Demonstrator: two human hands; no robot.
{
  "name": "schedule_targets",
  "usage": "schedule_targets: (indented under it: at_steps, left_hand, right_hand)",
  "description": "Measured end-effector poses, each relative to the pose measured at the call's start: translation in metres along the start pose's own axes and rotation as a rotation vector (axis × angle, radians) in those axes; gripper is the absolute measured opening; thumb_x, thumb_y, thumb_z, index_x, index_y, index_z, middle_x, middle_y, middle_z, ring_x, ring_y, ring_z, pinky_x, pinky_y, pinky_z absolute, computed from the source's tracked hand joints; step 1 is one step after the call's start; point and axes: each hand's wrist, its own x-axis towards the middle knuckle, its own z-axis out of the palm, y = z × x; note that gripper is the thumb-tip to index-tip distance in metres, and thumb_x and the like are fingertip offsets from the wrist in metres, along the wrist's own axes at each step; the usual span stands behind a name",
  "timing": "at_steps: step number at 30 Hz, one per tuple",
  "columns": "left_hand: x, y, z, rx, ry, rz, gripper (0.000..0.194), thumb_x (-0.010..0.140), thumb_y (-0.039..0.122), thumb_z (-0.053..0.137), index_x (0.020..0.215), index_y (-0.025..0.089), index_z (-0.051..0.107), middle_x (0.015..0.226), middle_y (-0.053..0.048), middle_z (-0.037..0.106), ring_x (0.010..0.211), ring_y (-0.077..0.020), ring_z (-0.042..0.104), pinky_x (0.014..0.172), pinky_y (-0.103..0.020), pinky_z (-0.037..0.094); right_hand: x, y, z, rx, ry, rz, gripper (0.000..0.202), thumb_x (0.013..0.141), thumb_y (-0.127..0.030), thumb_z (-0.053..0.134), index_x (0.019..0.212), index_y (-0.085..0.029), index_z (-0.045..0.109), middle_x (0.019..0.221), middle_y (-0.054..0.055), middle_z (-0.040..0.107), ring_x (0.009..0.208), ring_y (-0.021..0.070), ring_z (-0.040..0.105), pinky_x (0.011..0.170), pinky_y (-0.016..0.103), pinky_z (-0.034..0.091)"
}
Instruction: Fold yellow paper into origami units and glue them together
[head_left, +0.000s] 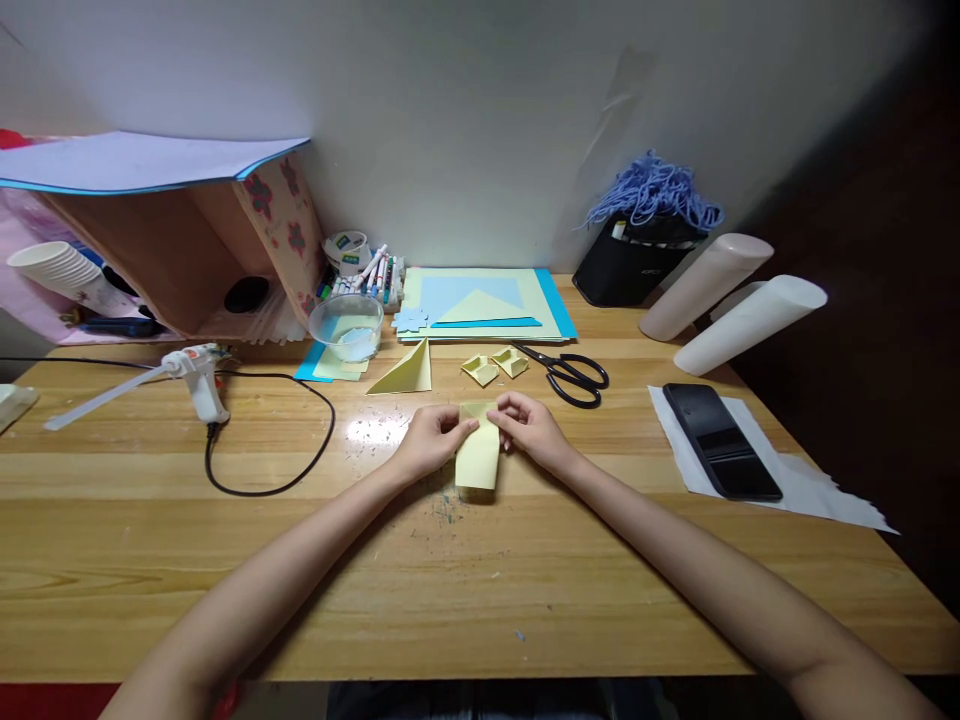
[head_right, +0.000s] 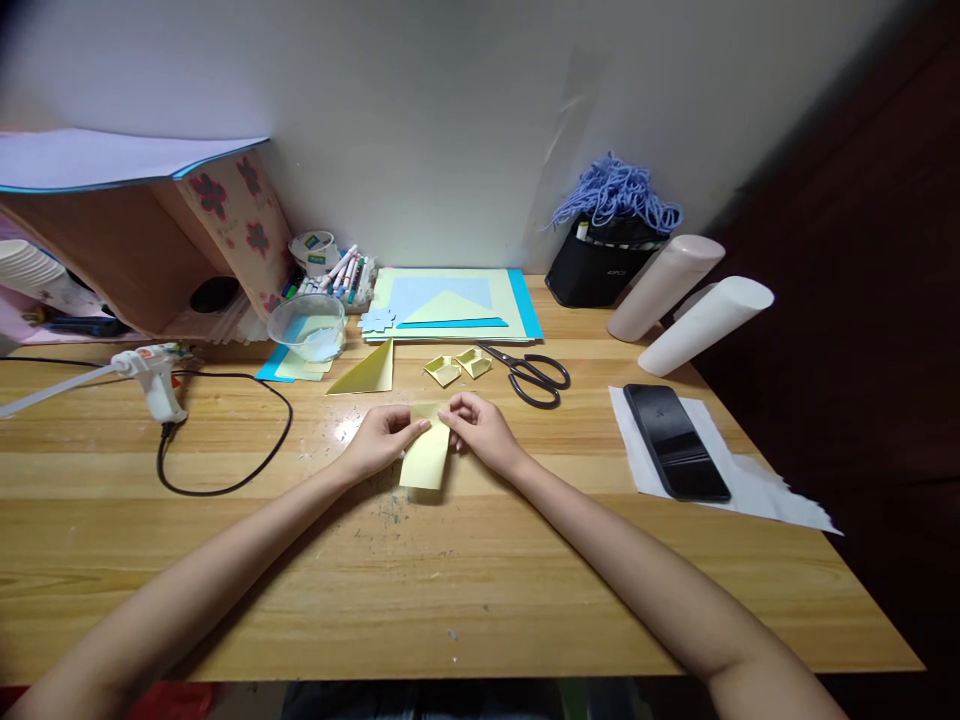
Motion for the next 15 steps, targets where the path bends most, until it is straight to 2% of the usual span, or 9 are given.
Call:
schedule_targets:
  at_steps: [5,9,11,12,13,15]
  left_hand:
    - [0.001,0.005,-0.001,0.017,-0.012,-0.015,0.041,0.075,0.045,0.051,0.049,0.015,0.040,0.049,0.005,0.032,0.048,-0.0066,0.028,0.045,-0.020,0.019]
    - [0.003,0.006,-0.001,0.028,-0.054,-0.035,0.039,0.078,0.045,0.047,0.054,0.014,0.047,0.049,0.004,0.040,0.048,-0.0084,0.035,0.045,-0.021,0.024]
    - [-0.001,0.019,-0.004,0.108,-0.021,-0.007,0.037,0.082,0.042,0.043,0.060,0.014,0.054,0.053,0.001,0.048,0.052,-0.0114,0.043,0.049,-0.022,0.030]
    - [-0.005,0.030,-0.006,0.169,0.034,0.030,0.034,0.083,0.040,0.042,0.066,0.015,0.058,0.059,-0.002,0.054,0.058,-0.0137,0.048,0.054,-0.024,0.035]
    - [-0.012,0.043,-0.009,0.207,0.121,0.080,0.030,0.084,0.038,0.042,0.078,0.016,0.061,0.071,-0.004,0.060,0.066,-0.0162,0.053,0.061,-0.026,0.039]
    - [-0.029,0.068,-0.014,0.214,0.227,0.220,0.028,0.085,0.035,0.041,0.097,0.018,0.060,0.094,-0.009,0.062,0.084,-0.0201,0.055,0.076,-0.032,0.040]
  right_hand:
    - [0.001,-0.001,-0.002,0.032,0.021,0.000,0.029,0.075,-0.043,0.057,0.068,-0.016,0.048,0.047,-0.004,0.053,0.038,0.0063,0.047,0.038,0.017,0.037]
    - [0.001,0.000,-0.002,0.067,0.031,0.007,0.029,0.076,-0.043,0.056,0.068,-0.017,0.047,0.047,-0.005,0.053,0.038,0.0071,0.048,0.038,0.018,0.039]
    - [0.002,0.001,-0.002,0.075,0.065,-0.001,0.028,0.076,-0.043,0.056,0.068,-0.018,0.046,0.048,-0.006,0.053,0.037,0.0072,0.049,0.037,0.018,0.039]
    - [0.003,0.001,-0.003,0.079,0.089,-0.007,0.028,0.076,-0.043,0.056,0.069,-0.018,0.046,0.049,-0.006,0.053,0.037,0.0072,0.049,0.037,0.018,0.040]
    - [0.003,0.001,-0.003,0.085,0.115,-0.012,0.028,0.076,-0.043,0.057,0.069,-0.018,0.046,0.049,-0.006,0.053,0.037,0.0073,0.049,0.037,0.018,0.040]
    - [0.004,0.001,-0.003,0.098,0.150,-0.021,0.028,0.075,-0.043,0.058,0.068,-0.019,0.046,0.049,-0.005,0.053,0.036,0.0076,0.049,0.037,0.019,0.040]
